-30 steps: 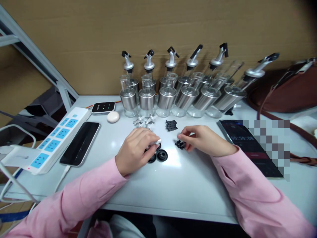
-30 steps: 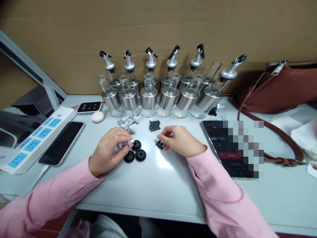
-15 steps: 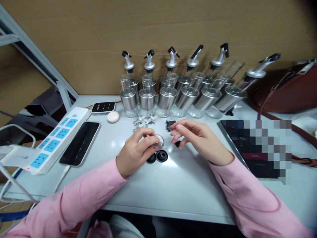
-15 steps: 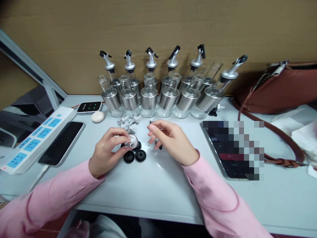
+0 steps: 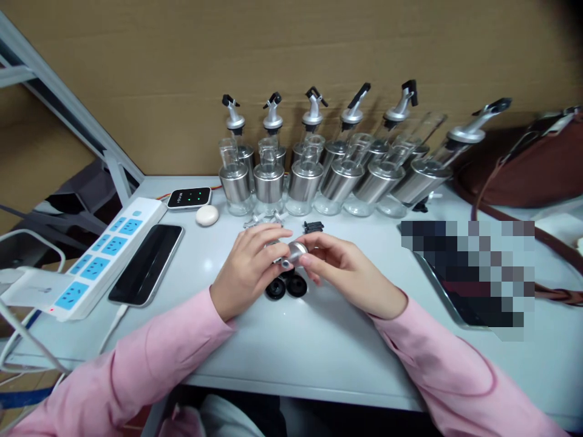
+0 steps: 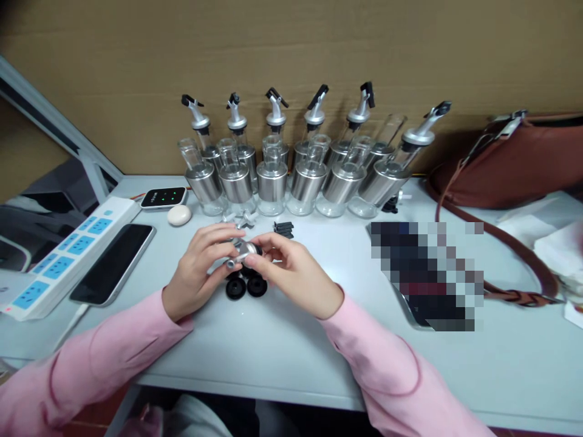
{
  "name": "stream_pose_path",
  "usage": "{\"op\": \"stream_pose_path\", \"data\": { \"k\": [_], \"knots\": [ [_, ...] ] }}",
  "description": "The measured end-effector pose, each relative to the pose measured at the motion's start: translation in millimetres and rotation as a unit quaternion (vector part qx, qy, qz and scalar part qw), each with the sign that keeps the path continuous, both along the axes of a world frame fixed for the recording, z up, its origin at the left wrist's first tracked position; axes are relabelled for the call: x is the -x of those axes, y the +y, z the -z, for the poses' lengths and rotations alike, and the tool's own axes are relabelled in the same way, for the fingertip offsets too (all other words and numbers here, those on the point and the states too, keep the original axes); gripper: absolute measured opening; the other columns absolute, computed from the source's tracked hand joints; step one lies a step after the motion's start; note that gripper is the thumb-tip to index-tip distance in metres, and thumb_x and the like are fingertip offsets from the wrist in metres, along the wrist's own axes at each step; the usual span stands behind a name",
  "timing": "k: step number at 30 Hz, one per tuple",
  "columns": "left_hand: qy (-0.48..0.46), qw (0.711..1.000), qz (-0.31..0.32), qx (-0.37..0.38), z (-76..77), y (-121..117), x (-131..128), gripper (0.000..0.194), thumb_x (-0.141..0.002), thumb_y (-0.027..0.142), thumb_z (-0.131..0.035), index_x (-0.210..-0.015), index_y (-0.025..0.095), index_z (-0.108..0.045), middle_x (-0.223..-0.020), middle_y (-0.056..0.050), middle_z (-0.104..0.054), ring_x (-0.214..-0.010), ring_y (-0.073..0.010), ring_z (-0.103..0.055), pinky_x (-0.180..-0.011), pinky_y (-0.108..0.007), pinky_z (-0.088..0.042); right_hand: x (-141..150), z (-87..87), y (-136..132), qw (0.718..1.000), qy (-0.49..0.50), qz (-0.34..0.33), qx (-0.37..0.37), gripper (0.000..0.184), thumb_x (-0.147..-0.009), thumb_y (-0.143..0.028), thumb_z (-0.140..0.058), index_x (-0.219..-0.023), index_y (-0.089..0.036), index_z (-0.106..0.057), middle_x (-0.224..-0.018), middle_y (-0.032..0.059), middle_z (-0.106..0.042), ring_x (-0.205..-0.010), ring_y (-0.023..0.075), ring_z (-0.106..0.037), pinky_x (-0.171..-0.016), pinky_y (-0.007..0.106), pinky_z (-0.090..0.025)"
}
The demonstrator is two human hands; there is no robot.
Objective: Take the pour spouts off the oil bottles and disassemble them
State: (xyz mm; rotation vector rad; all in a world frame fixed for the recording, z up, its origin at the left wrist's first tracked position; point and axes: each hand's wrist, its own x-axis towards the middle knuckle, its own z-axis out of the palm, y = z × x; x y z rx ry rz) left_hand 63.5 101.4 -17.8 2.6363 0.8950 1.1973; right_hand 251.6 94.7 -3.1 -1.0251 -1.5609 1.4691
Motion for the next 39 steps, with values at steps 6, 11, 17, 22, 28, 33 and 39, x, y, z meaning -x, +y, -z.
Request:
{"op": "stream_pose_path", "data": {
  "k": [6,11,17,22,28,33,39],
  "knots": [
    [0.053,0.998,-0.023,0.016,0.3,0.6,0.1,0.013,-0.094,0.022,-0.043,-0.101,0.016,-0.052,-0.099,-0.007,-0.062,-0.092,-0.0188,-0.052,-0.081,-0.034,-0.040,-1.5,3.0,-0.3,1.000,-0.009,-0.004,-0.006,0.039,-0.075,-0.045,-0.066,-0.077,-0.020,-0.037,-0.058,-0.0079,-0.042,-0.047,0.0062,-0.041,-0.045,0.020,-0.034],
    [0.079,0.997,-0.001,0.018,-1.6,3.5,3.9,0.021,-0.096,0.029,-0.036,-0.099,0.017,-0.053,-0.088,-0.004,-0.062,-0.084,-0.0176,-0.050,-0.076,-0.032,-0.036,1.2,0.4,-3.2,0.998,0.004,0.019,-0.055,0.041,-0.072,-0.047,-0.069,-0.069,-0.019,-0.038,-0.058,-0.0073,-0.036,-0.050,0.0062,-0.032,-0.044,0.020,-0.028],
    [0.080,0.995,0.052,-0.009,-7.7,5.4,8.1,0.034,-0.096,0.035,-0.032,-0.076,0.015,-0.051,-0.075,-0.005,-0.059,-0.075,-0.0179,-0.048,-0.075,-0.036,-0.034,3.6,-1.5,-4.8,0.998,0.045,-0.042,-0.023,0.039,-0.074,-0.043,-0.068,-0.068,-0.019,-0.038,-0.057,-0.0066,-0.040,-0.050,0.0055,-0.034,-0.044,0.019,-0.028],
    [0.050,0.998,0.048,0.002,-11.4,0.9,5.4,0.043,-0.096,0.038,-0.026,-0.065,0.017,-0.044,-0.061,-0.001,-0.052,-0.063,-0.0147,-0.043,-0.071,-0.035,-0.030,8.1,-0.2,-9.7,0.985,0.142,-0.086,0.046,0.035,-0.078,-0.040,-0.066,-0.070,-0.018,-0.039,-0.055,-0.0071,-0.046,-0.043,0.0036,-0.038,-0.041,0.016,-0.029],
    [0.021,0.997,0.065,0.032,-19.8,2.3,6.0,0.046,-0.097,0.038,-0.025,-0.059,0.017,-0.039,-0.052,0.003,-0.045,-0.056,-0.0125,-0.038,-0.068,-0.034,-0.026,14.6,1.9,-18.9,0.975,0.202,-0.056,0.066,0.030,-0.079,-0.035,-0.064,-0.071,-0.018,-0.041,-0.059,-0.0040,-0.056,-0.043,0.0044,-0.044,-0.041,0.016,-0.033],
    [0.089,0.983,0.121,0.102,-28.7,10.3,10.9,0.049,-0.098,0.042,-0.023,-0.059,0.017,-0.040,-0.053,0.002,-0.045,-0.058,-0.0130,-0.040,-0.068,-0.034,-0.025,16.8,0.9,-20.3,0.986,0.161,-0.018,0.034,0.036,-0.075,-0.036,-0.066,-0.065,-0.019,-0.036,-0.052,-0.0072,-0.046,-0.041,0.0035,-0.035,-0.040,0.016,-0.028],
    [0.084,0.968,0.139,0.193,-29.7,14.1,13.9,0.054,-0.096,0.050,-0.020,-0.055,0.018,-0.036,-0.051,0.002,-0.041,-0.056,-0.0138,-0.038,-0.069,-0.034,-0.026,17.0,2.5,-24.6,0.983,0.016,0.058,-0.175,0.026,-0.072,-0.019,-0.060,-0.064,-0.020,-0.036,-0.055,-0.0063,-0.041,-0.048,0.0060,-0.035,-0.045,0.018,-0.031]
  ]
}}
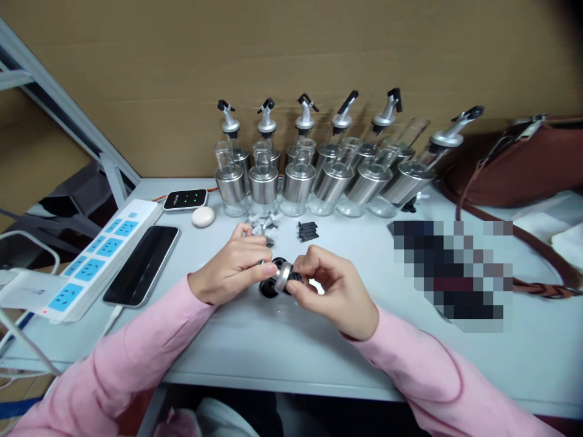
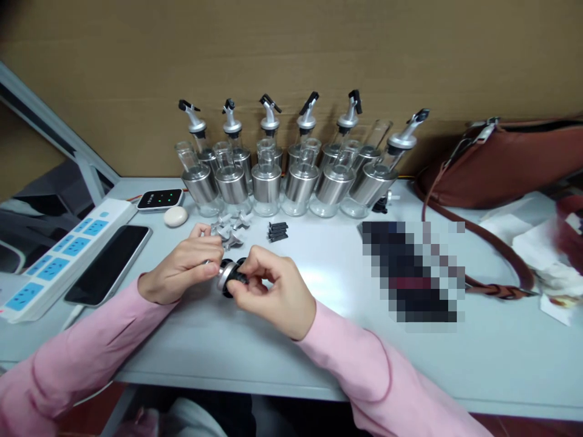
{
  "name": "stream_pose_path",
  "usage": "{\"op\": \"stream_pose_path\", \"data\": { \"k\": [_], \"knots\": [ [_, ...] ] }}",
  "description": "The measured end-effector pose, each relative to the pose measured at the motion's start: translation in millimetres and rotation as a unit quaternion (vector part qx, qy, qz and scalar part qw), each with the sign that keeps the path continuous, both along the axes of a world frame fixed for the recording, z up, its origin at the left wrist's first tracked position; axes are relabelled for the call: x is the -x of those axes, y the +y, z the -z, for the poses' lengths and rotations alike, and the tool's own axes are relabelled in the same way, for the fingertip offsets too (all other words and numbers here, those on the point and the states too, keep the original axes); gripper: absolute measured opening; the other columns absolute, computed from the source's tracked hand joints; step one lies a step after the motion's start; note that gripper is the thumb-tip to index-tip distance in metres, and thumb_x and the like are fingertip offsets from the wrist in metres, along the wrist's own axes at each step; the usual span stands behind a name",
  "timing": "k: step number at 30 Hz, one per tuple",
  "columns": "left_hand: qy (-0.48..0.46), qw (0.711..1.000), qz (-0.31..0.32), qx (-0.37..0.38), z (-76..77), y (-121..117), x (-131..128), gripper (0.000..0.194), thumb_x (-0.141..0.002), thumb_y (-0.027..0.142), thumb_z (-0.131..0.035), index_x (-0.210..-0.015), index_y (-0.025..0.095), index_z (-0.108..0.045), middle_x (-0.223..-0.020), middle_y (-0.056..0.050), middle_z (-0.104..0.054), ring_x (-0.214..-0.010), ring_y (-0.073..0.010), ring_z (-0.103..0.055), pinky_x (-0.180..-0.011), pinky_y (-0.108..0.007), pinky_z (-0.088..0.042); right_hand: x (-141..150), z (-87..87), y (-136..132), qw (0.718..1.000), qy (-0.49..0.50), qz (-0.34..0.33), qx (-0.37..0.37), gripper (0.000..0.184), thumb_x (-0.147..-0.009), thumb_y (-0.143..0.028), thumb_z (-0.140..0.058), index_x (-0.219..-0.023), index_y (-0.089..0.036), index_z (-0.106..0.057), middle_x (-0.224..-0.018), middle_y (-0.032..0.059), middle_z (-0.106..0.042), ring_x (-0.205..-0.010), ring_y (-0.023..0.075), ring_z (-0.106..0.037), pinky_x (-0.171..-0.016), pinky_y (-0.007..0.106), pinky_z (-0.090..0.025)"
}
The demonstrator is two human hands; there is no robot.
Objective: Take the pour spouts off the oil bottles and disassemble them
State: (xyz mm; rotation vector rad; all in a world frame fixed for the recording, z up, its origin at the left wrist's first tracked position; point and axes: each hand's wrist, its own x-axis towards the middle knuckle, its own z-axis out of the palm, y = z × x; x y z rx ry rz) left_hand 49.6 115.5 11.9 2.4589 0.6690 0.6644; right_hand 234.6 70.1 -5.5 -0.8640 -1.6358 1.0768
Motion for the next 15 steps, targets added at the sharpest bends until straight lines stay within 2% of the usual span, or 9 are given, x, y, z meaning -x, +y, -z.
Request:
{"op": "stream_pose_path", "data": {
  "k": [2,3,5,7,9,11,14,15],
  "knots": [
    [-0.004,1.000,0.005,0.021,0.7,0.6,0.9,0.053,-0.095,0.050,-0.023,-0.055,0.017,-0.035,-0.051,0.002,-0.039,-0.056,-0.0134,-0.037,-0.069,-0.034,-0.026,-2.6,0.3,0.2,0.987,-0.075,0.017,-0.141,0.025,-0.074,-0.014,-0.058,-0.063,-0.020,-0.036,-0.055,-0.0058,-0.042,-0.047,0.0063,-0.036,-0.045,0.019,-0.031],
    [-0.006,0.999,0.009,0.031,0.8,0.9,1.3,0.053,-0.095,0.050,-0.024,-0.055,0.017,-0.034,-0.051,0.002,-0.039,-0.056,-0.0132,-0.036,-0.068,-0.034,-0.026,-4.1,0.0,0.8,0.969,-0.114,0.023,-0.216,0.024,-0.076,-0.013,-0.057,-0.063,-0.020,-0.038,-0.055,-0.0052,-0.043,-0.047,0.0066,-0.036,-0.045,0.020,-0.031],
    [-0.012,0.998,0.014,0.053,0.5,1.1,1.4,0.053,-0.095,0.049,-0.026,-0.054,0.017,-0.034,-0.051,0.003,-0.038,-0.055,-0.0126,-0.035,-0.068,-0.034,-0.027,-6.8,-1.4,2.8,0.914,-0.194,0.042,-0.353,0.022,-0.080,-0.011,-0.052,-0.064,-0.020,-0.041,-0.056,-0.0035,-0.047,-0.049,0.0079,-0.040,-0.046,0.021,-0.031],
    [-0.020,0.996,0.013,0.082,0.0,0.7,0.8,0.054,-0.094,0.050,-0.027,-0.052,0.017,-0.033,-0.050,0.003,-0.037,-0.053,-0.0121,-0.035,-0.068,-0.033,-0.028,-8.3,-3.7,4.4,0.847,-0.272,0.063,-0.452,0.021,-0.082,-0.009,-0.050,-0.065,-0.020,-0.046,-0.057,-0.0026,-0.051,-0.051,0.0091,-0.043,-0.048,0.023,-0.032],
    [-0.028,0.993,0.005,0.116,0.1,0.4,0.8,0.056,-0.093,0.052,-0.029,-0.050,0.017,-0.034,-0.048,0.003,-0.037,-0.051,-0.0113,-0.032,-0.067,-0.033,-0.029,-8.8,-6.3,4.7,0.791,-0.324,0.079,-0.512,0.022,-0.081,-0.006,-0.051,-0.065,-0.021,-0.048,-0.057,-0.0029,-0.054,-0.052,0.0096,-0.044,-0.049,0.025,-0.032],
    [-0.034,0.987,-0.001,0.155,1.4,2.0,3.3,0.057,-0.091,0.053,-0.032,-0.047,0.017,-0.033,-0.046,0.003,-0.036,-0.049,-0.0104,-0.029,-0.066,-0.033,-0.030,-9.8,-8.8,4.0,0.766,-0.341,0.086,-0.539,0.024,-0.079,-0.004,-0.052,-0.063,-0.021,-0.047,-0.057,-0.0032,-0.055,-0.052,0.0099,-0.044,-0.048,0.025,-0.032],
    [-0.084,0.976,-0.069,0.189,5.3,10.3,13.6,0.055,-0.087,0.053,-0.041,-0.045,0.017,-0.033,-0.043,0.003,-0.033,-0.045,-0.0094,-0.025,-0.056,-0.031,-0.030,-16.3,-11.7,4.0,0.769,-0.330,0.078,-0.542,0.028,-0.079,-0.001,-0.049,-0.061,-0.021,-0.043,-0.061,-0.0021,-0.056,-0.053,0.0104,-0.046,-0.047,0.025,-0.034],
    [-0.127,0.967,-0.122,0.184,7.0,14.3,17.8,0.054,-0.086,0.053,-0.043,-0.046,0.018,-0.034,-0.042,0.004,-0.030,-0.044,-0.0094,-0.023,-0.050,-0.029,-0.028,-20.0,-12.1,4.9,0.779,-0.324,0.079,-0.531,0.027,-0.079,-0.001,-0.048,-0.062,-0.022,-0.042,-0.064,-0.0012,-0.058,-0.055,0.0105,-0.048,-0.048,0.025,-0.036]
  ]
}}
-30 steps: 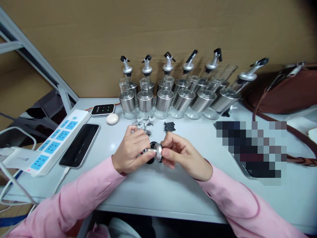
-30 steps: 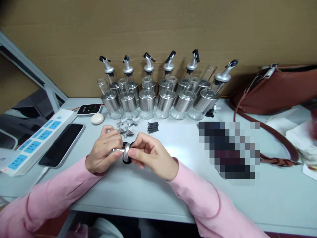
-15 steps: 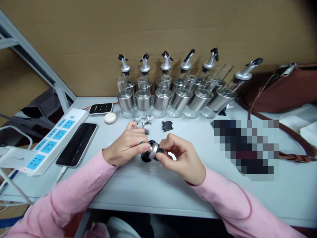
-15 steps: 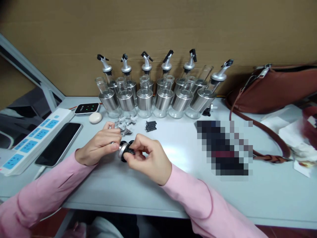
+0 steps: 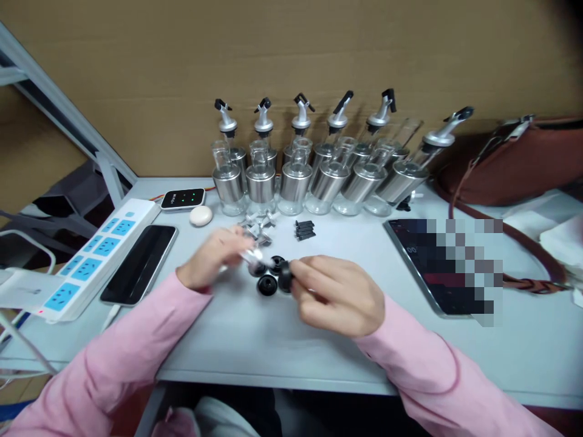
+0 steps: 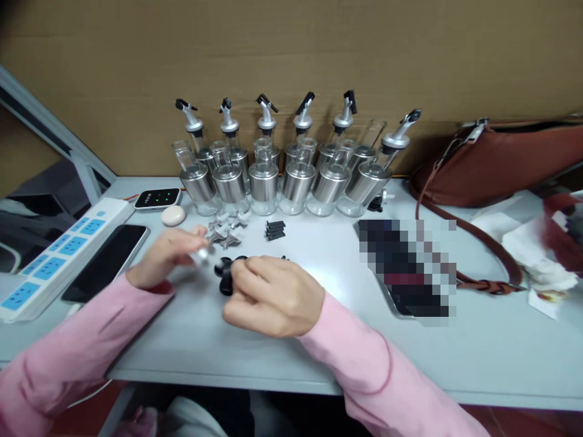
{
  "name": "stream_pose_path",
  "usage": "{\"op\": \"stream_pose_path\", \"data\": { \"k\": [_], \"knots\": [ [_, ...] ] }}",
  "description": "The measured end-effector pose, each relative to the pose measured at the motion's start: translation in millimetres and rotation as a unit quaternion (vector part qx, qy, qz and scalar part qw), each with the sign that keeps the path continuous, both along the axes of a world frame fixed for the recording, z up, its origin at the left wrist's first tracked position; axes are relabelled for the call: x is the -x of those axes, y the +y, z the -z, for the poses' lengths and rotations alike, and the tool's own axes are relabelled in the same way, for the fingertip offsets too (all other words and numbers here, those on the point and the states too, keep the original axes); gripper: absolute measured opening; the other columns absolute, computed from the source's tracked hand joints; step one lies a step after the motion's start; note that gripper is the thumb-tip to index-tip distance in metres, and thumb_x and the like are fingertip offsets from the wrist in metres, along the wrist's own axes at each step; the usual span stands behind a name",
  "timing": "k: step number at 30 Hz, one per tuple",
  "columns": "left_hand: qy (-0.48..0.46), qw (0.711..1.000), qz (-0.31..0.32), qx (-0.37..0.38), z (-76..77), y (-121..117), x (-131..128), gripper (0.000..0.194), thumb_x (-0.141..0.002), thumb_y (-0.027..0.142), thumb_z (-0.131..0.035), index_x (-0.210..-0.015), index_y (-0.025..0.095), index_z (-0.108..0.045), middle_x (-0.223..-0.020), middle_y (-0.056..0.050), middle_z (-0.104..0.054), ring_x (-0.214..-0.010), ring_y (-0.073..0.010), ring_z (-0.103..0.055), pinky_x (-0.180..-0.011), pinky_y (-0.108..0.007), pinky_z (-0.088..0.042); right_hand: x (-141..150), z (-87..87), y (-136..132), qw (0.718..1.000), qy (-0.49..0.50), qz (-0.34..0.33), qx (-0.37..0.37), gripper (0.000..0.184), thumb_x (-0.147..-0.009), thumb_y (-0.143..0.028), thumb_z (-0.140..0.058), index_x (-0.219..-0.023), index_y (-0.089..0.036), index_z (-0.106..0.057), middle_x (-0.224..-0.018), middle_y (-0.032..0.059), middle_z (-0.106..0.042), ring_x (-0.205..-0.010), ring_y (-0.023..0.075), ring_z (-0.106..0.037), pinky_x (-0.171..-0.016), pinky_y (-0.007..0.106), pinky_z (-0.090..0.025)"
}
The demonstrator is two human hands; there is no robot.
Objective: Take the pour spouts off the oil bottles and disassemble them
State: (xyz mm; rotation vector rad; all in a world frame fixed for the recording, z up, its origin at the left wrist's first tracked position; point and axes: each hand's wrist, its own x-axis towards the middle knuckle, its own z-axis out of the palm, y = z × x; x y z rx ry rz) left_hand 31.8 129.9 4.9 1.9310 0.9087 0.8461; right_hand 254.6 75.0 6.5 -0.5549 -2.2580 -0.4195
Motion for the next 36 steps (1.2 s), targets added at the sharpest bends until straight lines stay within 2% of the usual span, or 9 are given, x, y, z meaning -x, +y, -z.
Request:
{"op": "stream_pose_path", "data": {
  "k": [3,6,9,11,18,24,30,33,36],
  "knots": [
    [-0.026,0.996,-0.086,-0.023,7.1,11.2,9.0,0.051,-0.090,0.054,-0.032,-0.053,0.019,-0.035,-0.048,0.004,-0.028,-0.045,-0.0104,-0.024,-0.046,-0.027,-0.024,-11.4,2.2,5.8,0.996,0.062,0.029,0.061,0.020,-0.081,-0.004,-0.050,-0.076,-0.023,-0.046,-0.080,0.0037,-0.062,-0.065,0.0121,-0.054,-0.054,0.024,-0.044],
    [0.052,0.987,-0.129,-0.084,20.1,17.2,9.2,0.043,-0.091,0.051,-0.034,-0.065,0.018,-0.044,-0.063,0.001,-0.044,-0.062,-0.0135,-0.041,-0.061,-0.029,-0.033,-16.5,8.2,11.2,0.988,0.124,0.041,0.088,0.022,-0.079,-0.007,-0.057,-0.092,-0.022,-0.047,-0.086,0.0076,-0.062,-0.073,0.0153,-0.057,-0.059,0.026,-0.048],
    [0.090,0.970,-0.199,-0.110,36.0,20.7,6.7,0.032,-0.093,0.042,-0.032,-0.077,0.018,-0.046,-0.074,0.000,-0.050,-0.072,-0.0150,-0.045,-0.071,-0.030,-0.034,-15.4,12.9,12.2,0.986,0.134,0.032,0.098,0.025,-0.079,-0.007,-0.058,-0.096,-0.022,-0.048,-0.087,0.0080,-0.061,-0.073,0.0162,-0.057,-0.060,0.028,-0.049],
    [0.099,0.965,-0.215,-0.113,43.6,23.2,5.5,0.025,-0.093,0.038,-0.035,-0.085,0.018,-0.048,-0.081,-0.001,-0.053,-0.078,-0.0160,-0.047,-0.073,-0.030,-0.035,-13.6,13.8,12.0,0.985,0.135,0.029,0.101,0.026,-0.079,-0.006,-0.058,-0.097,-0.021,-0.048,-0.087,0.0085,-0.061,-0.073,0.0166,-0.056,-0.061,0.029,-0.049],
    [0.149,0.945,-0.200,-0.210,42.9,27.1,-4.0,0.013,-0.087,0.029,-0.053,-0.089,0.017,-0.056,-0.090,-0.003,-0.060,-0.089,-0.0196,-0.051,-0.080,-0.033,-0.036,-8.9,13.3,14.1,0.985,0.129,0.028,0.109,0.023,-0.081,-0.011,-0.061,-0.100,-0.018,-0.050,-0.083,0.0076,-0.063,-0.073,0.0154,-0.059,-0.064,0.027,-0.050],
    [0.154,0.944,-0.207,-0.207,45.3,26.8,-4.6,0.026,-0.089,0.036,-0.050,-0.108,0.018,-0.053,-0.109,-0.008,-0.054,-0.105,-0.0217,-0.049,-0.092,-0.038,-0.037,-6.0,17.7,15.9,0.984,0.113,0.045,0.130,0.014,-0.085,-0.020,-0.059,-0.099,-0.018,-0.054,-0.081,0.0047,-0.063,-0.069,0.0139,-0.058,-0.063,0.026,-0.047],
    [0.230,0.947,-0.082,-0.209,43.5,23.3,-4.8,0.043,-0.086,0.045,-0.053,-0.125,0.027,-0.046,-0.132,-0.007,-0.045,-0.124,-0.0260,-0.038,-0.102,-0.045,-0.030,-9.6,25.4,22.1,0.972,-0.036,0.105,0.206,0.015,-0.088,-0.018,-0.052,-0.100,-0.017,-0.062,-0.084,0.0069,-0.062,-0.080,0.0195,-0.053,-0.067,0.033,-0.038],
    [0.238,0.948,-0.064,-0.204,43.5,23.2,-5.5,0.041,-0.088,0.043,-0.051,-0.125,0.027,-0.047,-0.132,-0.007,-0.045,-0.124,-0.0245,-0.039,-0.102,-0.044,-0.032,-11.3,27.7,23.4,0.958,-0.097,0.129,0.239,0.016,-0.085,-0.016,-0.055,-0.097,-0.020,-0.065,-0.084,0.0059,-0.062,-0.084,0.0216,-0.051,-0.070,0.035,-0.033],
    [0.242,0.945,-0.056,-0.214,44.2,23.9,-6.1,0.039,-0.089,0.039,-0.050,-0.125,0.026,-0.047,-0.131,-0.007,-0.047,-0.123,-0.0236,-0.040,-0.102,-0.043,-0.033,-11.3,28.4,23.2,0.941,-0.123,0.113,0.295,0.016,-0.082,-0.012,-0.055,-0.094,-0.017,-0.064,-0.082,0.0062,-0.061,-0.082,0.0205,-0.052,-0.071,0.034,-0.034]
  ]
}}
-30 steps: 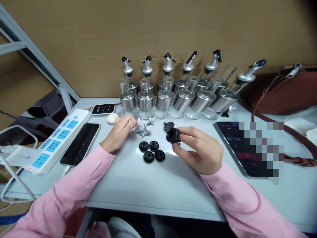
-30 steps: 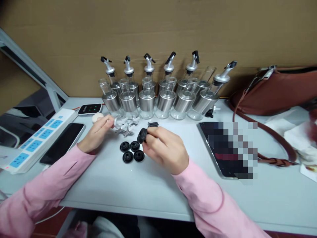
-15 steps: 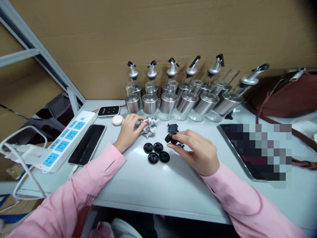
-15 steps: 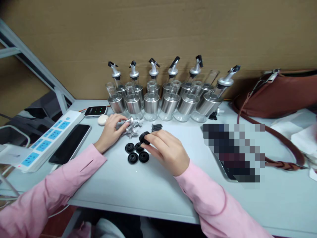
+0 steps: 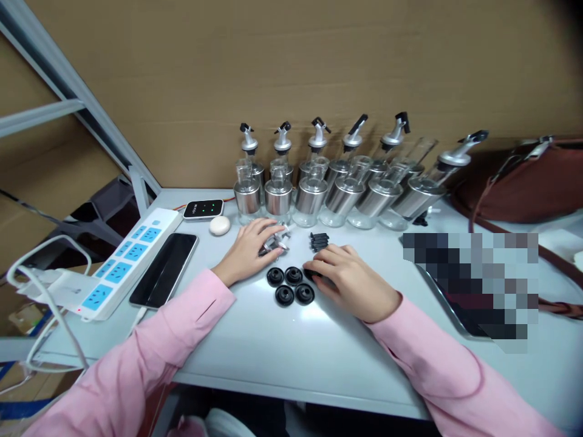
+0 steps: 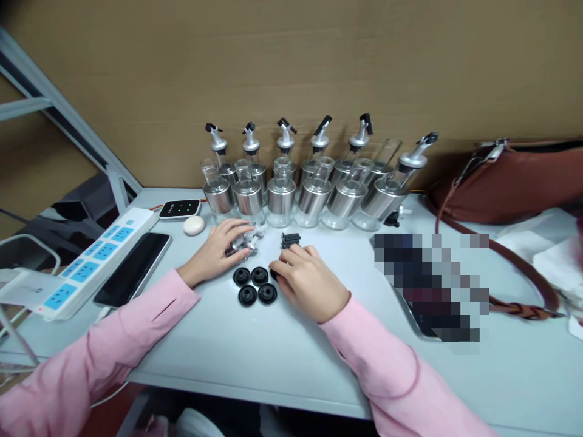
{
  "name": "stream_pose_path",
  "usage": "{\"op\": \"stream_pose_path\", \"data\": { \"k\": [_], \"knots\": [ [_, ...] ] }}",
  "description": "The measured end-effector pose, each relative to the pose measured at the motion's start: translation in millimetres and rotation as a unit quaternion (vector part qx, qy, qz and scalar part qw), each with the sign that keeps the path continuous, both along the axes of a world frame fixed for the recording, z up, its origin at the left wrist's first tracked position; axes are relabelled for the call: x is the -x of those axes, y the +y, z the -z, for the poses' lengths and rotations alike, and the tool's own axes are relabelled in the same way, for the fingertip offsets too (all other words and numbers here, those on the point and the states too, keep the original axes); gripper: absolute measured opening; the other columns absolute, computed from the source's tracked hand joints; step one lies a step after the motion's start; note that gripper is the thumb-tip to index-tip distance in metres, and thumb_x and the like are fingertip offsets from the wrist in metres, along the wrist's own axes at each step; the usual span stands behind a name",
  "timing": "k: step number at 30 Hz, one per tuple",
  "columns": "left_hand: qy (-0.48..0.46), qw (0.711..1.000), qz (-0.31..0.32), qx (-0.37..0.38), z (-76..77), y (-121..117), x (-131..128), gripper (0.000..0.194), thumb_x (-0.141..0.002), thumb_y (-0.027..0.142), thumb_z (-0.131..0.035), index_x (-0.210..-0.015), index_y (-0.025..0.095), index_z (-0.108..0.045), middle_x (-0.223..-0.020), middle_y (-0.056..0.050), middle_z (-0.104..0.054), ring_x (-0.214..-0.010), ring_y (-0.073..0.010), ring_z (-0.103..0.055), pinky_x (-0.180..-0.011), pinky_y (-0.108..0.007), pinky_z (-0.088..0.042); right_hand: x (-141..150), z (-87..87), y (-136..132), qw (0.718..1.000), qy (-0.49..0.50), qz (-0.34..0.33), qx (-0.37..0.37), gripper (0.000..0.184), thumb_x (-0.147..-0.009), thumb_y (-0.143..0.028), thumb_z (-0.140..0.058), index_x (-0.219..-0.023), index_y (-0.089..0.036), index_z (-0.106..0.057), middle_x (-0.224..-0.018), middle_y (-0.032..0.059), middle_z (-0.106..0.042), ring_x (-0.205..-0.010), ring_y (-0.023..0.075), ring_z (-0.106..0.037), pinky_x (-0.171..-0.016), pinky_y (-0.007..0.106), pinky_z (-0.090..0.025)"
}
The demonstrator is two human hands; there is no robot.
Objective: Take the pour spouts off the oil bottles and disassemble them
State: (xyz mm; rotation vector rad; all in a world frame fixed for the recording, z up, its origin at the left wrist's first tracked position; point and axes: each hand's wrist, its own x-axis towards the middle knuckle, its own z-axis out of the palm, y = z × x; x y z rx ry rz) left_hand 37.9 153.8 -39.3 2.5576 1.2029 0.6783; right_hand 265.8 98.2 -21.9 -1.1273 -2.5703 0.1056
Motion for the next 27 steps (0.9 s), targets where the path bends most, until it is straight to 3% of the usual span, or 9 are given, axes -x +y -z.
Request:
{"op": "stream_pose_path", "data": {
  "k": [4,7,13,19,24,27],
  "knots": [
    [0.009,1.000,0.000,-0.006,0.2,0.0,-0.6,0.039,-0.089,0.038,-0.050,-0.125,0.026,-0.046,-0.131,-0.007,-0.046,-0.124,-0.0239,-0.039,-0.103,-0.045,-0.032,2.3,-2.8,-2.0,0.997,0.041,-0.037,0.060,0.016,-0.083,-0.015,-0.051,-0.096,-0.013,-0.061,-0.082,0.0070,-0.061,-0.078,0.0193,-0.054,-0.072,0.034,-0.040],
    [0.006,1.000,-0.004,-0.003,0.3,-0.3,-0.5,0.040,-0.088,0.038,-0.050,-0.126,0.025,-0.046,-0.131,-0.008,-0.046,-0.125,-0.0243,-0.038,-0.103,-0.044,-0.032,6.4,-8.8,-6.7,0.996,0.054,-0.036,0.062,0.021,-0.080,-0.017,-0.050,-0.098,-0.014,-0.060,-0.087,0.0087,-0.061,-0.081,0.0215,-0.054,-0.074,0.037,-0.042],
    [-0.001,1.000,-0.006,-0.001,0.7,0.1,-0.2,0.042,-0.087,0.038,-0.051,-0.126,0.024,-0.045,-0.132,-0.009,-0.044,-0.125,-0.0251,-0.037,-0.104,-0.045,-0.032,30.6,-4.7,-26.0,0.997,0.059,-0.036,0.035,0.065,-0.077,-0.046,-0.062,-0.129,-0.011,-0.044,-0.126,0.0184,-0.048,-0.113,0.0318,-0.043,-0.091,0.047,-0.039],
    [0.009,1.000,0.006,0.001,0.9,0.4,-0.1,0.043,-0.086,0.036,-0.053,-0.127,0.025,-0.045,-0.131,-0.009,-0.042,-0.125,-0.0248,-0.035,-0.104,-0.044,-0.032,56.0,13.3,-30.5,1.000,-0.005,0.009,0.029,0.052,-0.082,-0.034,-0.061,-0.130,-0.018,-0.045,-0.118,0.0129,-0.055,-0.109,0.0301,-0.047,-0.088,0.048,-0.040],
    [0.005,1.000,-0.004,-0.016,2.1,0.0,0.3,0.041,-0.087,0.035,-0.051,-0.127,0.026,-0.045,-0.132,-0.009,-0.040,-0.127,-0.0259,-0.033,-0.105,-0.045,-0.031,61.5,12.2,-27.8,0.998,-0.010,0.020,0.063,0.043,-0.086,-0.027,-0.057,-0.127,-0.020,-0.048,-0.118,0.0105,-0.056,-0.108,0.0282,-0.047,-0.086,0.045,-0.041],
    [-0.008,0.999,-0.013,-0.029,2.7,-1.3,0.5,0.042,-0.087,0.036,-0.051,-0.127,0.025,-0.044,-0.133,-0.009,-0.039,-0.127,-0.0262,-0.032,-0.106,-0.046,-0.030,61.3,8.1,-30.3,0.998,-0.008,0.012,0.058,0.047,-0.084,-0.033,-0.059,-0.127,-0.018,-0.047,-0.121,0.0126,-0.054,-0.110,0.0291,-0.046,-0.088,0.047,-0.040]
  ]
}}
